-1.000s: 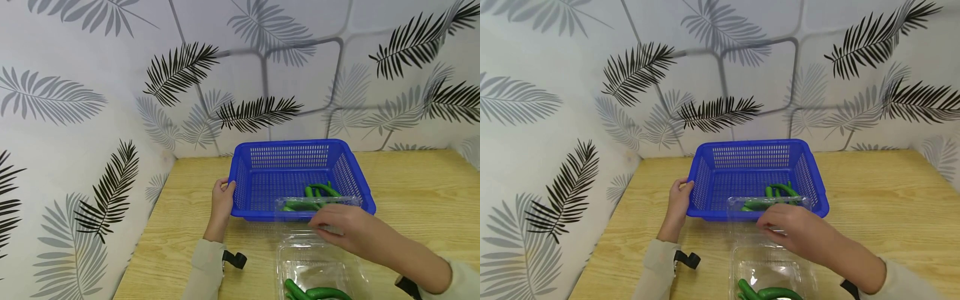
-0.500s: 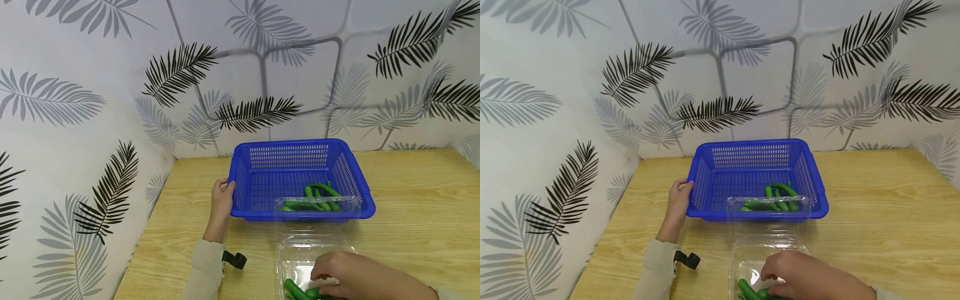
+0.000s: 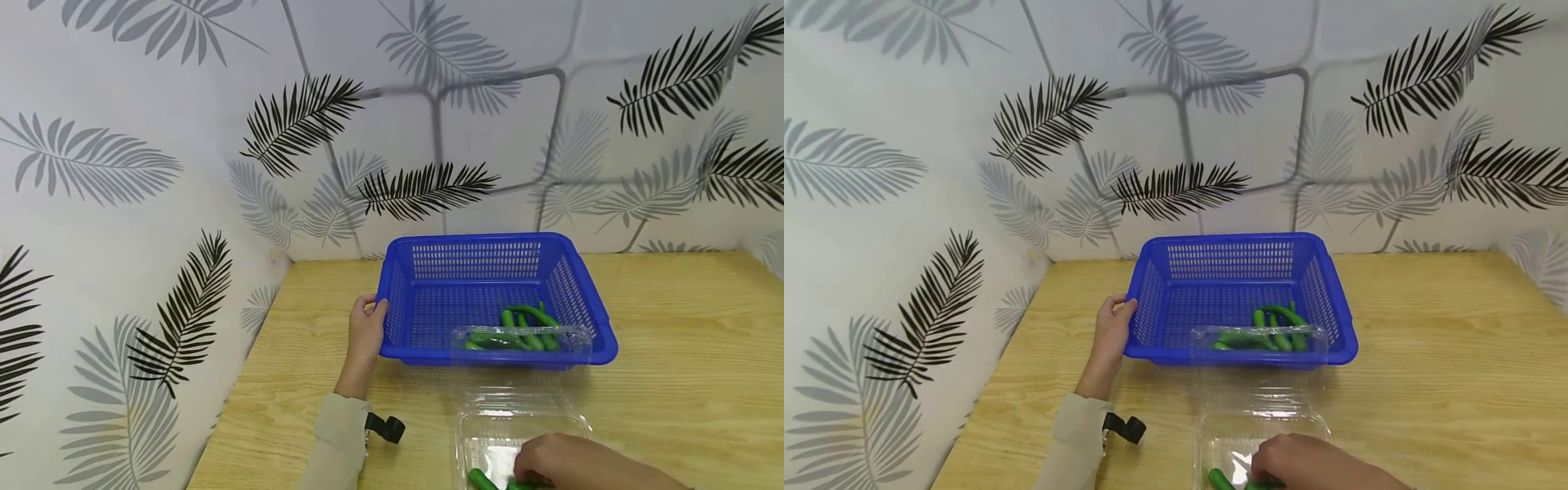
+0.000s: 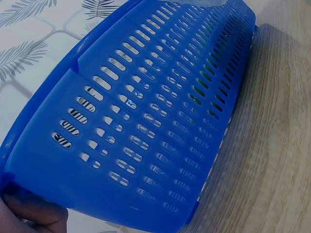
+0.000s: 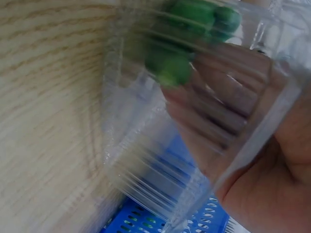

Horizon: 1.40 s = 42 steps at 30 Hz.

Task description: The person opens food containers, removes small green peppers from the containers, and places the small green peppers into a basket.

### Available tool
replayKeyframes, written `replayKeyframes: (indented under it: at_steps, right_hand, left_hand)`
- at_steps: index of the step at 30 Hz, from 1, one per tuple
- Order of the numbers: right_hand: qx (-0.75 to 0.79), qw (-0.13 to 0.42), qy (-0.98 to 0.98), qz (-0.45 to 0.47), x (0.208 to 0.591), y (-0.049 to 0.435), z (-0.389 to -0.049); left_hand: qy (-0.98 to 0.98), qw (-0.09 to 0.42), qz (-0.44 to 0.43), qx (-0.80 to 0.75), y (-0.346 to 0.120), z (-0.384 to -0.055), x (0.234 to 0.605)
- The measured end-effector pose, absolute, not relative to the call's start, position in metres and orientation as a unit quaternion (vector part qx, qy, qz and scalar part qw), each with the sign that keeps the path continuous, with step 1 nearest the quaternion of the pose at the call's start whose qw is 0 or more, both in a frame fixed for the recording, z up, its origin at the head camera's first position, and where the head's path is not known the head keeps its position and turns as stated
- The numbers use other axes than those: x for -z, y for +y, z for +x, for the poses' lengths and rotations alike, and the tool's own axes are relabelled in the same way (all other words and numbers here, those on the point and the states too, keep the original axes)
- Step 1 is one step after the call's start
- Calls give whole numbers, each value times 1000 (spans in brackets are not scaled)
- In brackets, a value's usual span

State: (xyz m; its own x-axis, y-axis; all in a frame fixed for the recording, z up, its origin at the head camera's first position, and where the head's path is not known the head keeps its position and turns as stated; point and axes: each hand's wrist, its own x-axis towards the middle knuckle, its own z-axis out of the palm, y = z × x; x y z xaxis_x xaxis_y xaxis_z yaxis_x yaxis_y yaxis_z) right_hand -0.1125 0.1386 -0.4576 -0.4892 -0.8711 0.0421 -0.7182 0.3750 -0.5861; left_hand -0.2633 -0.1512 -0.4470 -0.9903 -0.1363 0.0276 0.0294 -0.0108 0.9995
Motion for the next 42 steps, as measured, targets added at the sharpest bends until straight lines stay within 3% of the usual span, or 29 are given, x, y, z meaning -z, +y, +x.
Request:
replayKeyframes:
  at_steps: [4,11,18,25,33,37,42]
  right_hand:
    - [280,163,833,-449,457,137,-110]
    - [262,154,846,-437,453,134,-108]
    - [263,158,867,-393,421,141,-116]
    - [271,2,849,-453,393,146,-128]
    - [287,-171,833,-441,354,159,-147]
    - [274,-210,845,-409,336,167,-162]
    - [252,-219,865,-375,328,173,-179]
  left_hand:
    - [-702,48,46,709,-151,-266,448]
    - [-702,32,52,709,-153,-263,447]
    - [-702,43,55,709,-153,-262,447]
    - [-701,46,50,710,-153,-265,447]
    - [-702,46,51,709,-152,-265,446]
    - [-701,46,53,710,-152,-265,446]
    - [-699,42,54,712,-151,-265,447]
